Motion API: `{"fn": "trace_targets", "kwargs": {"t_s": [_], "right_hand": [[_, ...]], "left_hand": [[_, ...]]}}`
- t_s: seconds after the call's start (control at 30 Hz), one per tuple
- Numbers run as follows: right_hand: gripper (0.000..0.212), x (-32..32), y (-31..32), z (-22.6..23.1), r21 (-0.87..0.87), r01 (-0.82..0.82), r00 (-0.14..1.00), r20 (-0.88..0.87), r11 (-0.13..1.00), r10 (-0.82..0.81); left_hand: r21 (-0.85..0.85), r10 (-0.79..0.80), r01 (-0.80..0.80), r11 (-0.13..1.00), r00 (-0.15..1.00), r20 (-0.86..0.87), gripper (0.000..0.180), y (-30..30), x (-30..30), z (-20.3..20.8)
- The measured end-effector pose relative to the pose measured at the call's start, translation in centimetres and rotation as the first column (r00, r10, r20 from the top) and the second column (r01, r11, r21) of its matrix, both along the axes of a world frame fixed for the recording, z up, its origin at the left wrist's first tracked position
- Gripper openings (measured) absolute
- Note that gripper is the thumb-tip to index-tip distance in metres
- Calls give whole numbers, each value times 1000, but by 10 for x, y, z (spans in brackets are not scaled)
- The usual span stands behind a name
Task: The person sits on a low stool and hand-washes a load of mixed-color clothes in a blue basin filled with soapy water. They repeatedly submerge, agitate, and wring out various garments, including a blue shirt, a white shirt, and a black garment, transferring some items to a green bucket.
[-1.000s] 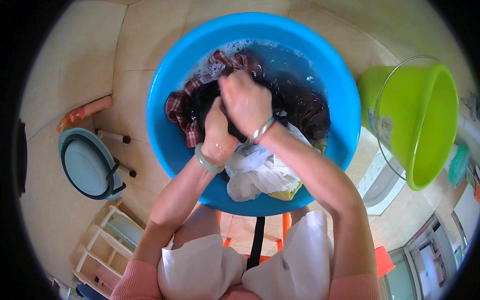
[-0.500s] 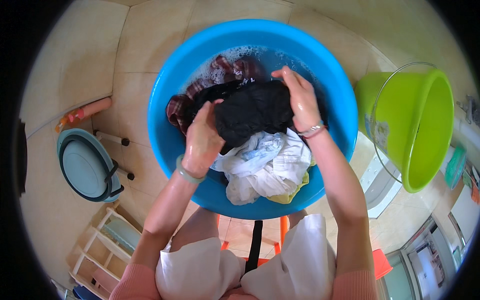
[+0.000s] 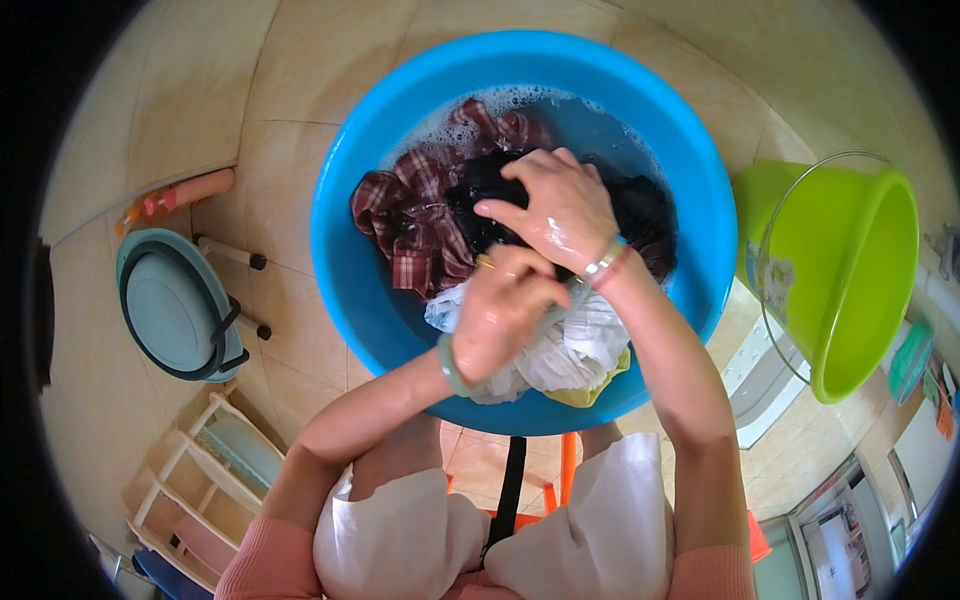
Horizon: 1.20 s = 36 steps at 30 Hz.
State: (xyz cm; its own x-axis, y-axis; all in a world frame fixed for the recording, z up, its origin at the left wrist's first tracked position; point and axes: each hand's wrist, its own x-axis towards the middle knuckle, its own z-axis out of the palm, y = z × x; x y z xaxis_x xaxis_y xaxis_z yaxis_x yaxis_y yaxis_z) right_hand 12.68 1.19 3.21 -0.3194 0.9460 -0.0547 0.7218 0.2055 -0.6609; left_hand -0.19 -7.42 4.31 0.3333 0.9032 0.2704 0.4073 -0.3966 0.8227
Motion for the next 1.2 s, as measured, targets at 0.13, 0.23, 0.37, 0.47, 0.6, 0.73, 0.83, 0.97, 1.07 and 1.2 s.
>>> {"fn": "trace_targets", "kwargs": {"t_s": [0.13, 0.23, 0.37, 0.47, 0.6, 0.73, 0.83, 0.97, 1.07, 1.2], "right_hand": [[18, 20, 12, -15, -509, 25, 878, -399, 860, -262], [19, 59, 12, -2, -746, -34, 235, -653, 665, -720], [28, 78, -7, 14, -807, -187, -30, -565, 559, -825], [28, 89, -17, 10, -769, -156, -114, -610, 620, -784], [28, 92, -15, 19, -821, -28, -153, -561, 571, -814], [41, 86, -15, 35, -756, -188, -195, -597, 627, -778], [45, 69, -14, 32, -723, -88, 38, -690, 685, -723], [27, 51, -8, 21, 46, 366, 917, -187, 929, -352], [15, 52, -23, 17, -361, 299, 798, -413, 883, -439], [8, 45, -33, 11, 70, 179, 968, -191, 981, -163]], "left_hand": [[-89, -32, 33, 995, 999, 13, 34, -8, 7, -1], [-231, 152, -130, 964, 985, 80, 47, -2, -10, 4], [-652, 216, -227, 724, 971, -98, 56, 15, -30, -9], [-686, 91, -144, 713, 989, -113, 21, 31, -35, -11], [-516, 233, -159, 842, 969, 81, 9, 37, -52, -9], [-604, 424, -260, 754, 894, 144, 28, 41, -50, 2], [-284, -15, -35, 958, 985, -171, 49, 38, -49, 3], [-551, 181, -128, 825, 983, 42, 17, 37, -49, -22], [-536, 233, -151, 831, 968, 89, 18, 43, -53, -18], [-72, 38, -88, 994, 856, -516, 47, 36, -40, -14]]}}
